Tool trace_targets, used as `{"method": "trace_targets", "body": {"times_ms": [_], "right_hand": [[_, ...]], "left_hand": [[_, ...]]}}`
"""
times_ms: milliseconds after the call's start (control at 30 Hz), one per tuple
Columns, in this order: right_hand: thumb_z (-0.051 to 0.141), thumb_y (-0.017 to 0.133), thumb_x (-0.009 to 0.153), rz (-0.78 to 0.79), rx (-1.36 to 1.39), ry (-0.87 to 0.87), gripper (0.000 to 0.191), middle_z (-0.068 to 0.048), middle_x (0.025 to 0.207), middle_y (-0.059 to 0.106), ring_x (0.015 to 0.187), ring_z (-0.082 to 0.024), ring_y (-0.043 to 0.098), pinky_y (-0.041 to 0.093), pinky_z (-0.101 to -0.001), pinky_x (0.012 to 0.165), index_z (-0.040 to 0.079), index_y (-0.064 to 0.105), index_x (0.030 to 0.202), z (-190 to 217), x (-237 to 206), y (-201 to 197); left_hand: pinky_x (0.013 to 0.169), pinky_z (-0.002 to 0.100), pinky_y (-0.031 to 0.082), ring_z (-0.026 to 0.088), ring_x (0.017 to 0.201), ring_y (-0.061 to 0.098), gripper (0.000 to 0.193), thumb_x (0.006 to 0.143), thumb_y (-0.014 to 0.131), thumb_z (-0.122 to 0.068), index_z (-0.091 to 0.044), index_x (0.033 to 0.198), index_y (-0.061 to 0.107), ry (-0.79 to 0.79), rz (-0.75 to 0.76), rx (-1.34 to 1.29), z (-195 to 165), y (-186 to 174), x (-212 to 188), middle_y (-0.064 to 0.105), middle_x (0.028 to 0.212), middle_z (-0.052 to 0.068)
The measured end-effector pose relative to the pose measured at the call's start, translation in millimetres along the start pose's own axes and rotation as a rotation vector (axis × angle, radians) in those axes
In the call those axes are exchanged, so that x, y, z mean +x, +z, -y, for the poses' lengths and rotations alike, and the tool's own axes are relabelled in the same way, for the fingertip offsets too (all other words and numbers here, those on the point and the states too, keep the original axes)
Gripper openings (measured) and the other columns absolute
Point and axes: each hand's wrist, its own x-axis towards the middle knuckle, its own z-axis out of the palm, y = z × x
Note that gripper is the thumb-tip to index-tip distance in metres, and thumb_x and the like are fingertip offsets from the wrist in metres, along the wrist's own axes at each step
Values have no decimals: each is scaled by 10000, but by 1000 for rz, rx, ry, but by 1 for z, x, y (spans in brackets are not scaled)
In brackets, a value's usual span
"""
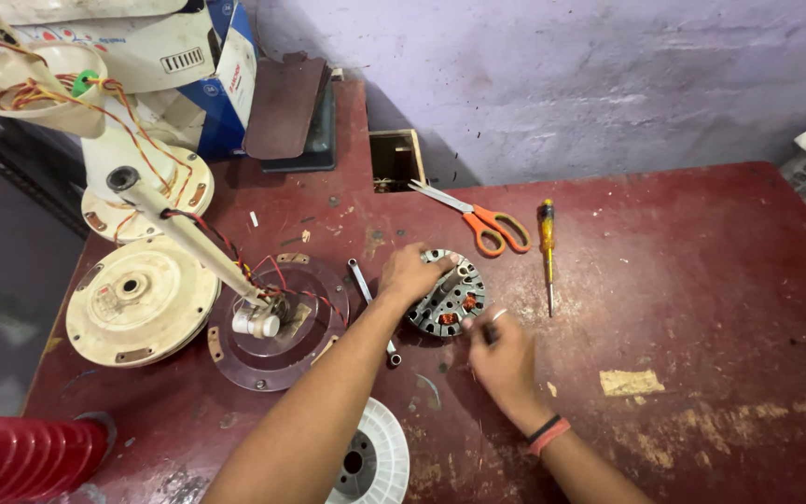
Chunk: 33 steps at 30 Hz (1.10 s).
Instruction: The person uses a screwdriver to adjust and tighten components on a circular metal electrical part with copper windings. They rotate the part to access different slots and continue working on the same unit throughout the clip.
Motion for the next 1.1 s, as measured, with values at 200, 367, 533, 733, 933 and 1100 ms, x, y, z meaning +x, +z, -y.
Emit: {"method": "trace_targets", "body": {"times_ms": [200,367,533,733,933,1100], "right_hand": [[73,768,851,31,-76,-137,186,-158,676,650,576,-228,634,475,-379,529,12,612,769,0,0,-1],[70,770,868,37,-119,87,166,-182,634,632,568,-257,581,436,-404,548,11,625,811,2,1,-2],[69,781,867,-35,-8,189,174,-96,667,706,574,-129,630,476,-311,540,22,633,788,-14,3,4],[36,720,932,-203,305,292,101,-40,773,681,656,-116,620,484,-262,551,26,620,940,-48,-1,5],[78,697,964,-389,631,390,133,11,848,641,749,-69,642,581,-238,663,35,579,1005,-72,-3,6],[76,710,996,-323,674,393,140,-24,823,638,676,-93,571,442,-245,584,22,601,1066,-77,0,-1]], "left_hand": [[1066,447,476,356,1246,630,760,770,755,-620,-112,1329,673,-21,8,15,1,2,-1,672,1302,211],[1057,443,488,354,1239,637,740,772,749,-606,-118,1324,679,-28,2,10,-1,-3,-3,677,1298,206],[1066,438,484,349,1241,640,742,772,743,-609,-123,1329,680,-22,7,-3,0,-1,-1,681,1304,207],[1069,414,491,326,1234,662,767,789,733,-585,-42,1325,662,-104,105,-49,6,-4,12,673,1318,222],[1064,430,484,330,1257,635,745,809,745,-563,-15,1307,668,-64,175,72,5,-12,15,657,1335,231],[1072,411,487,307,1253,656,662,813,751,-485,-84,1332,666,-58,199,36,5,-18,13,676,1341,185]]}}
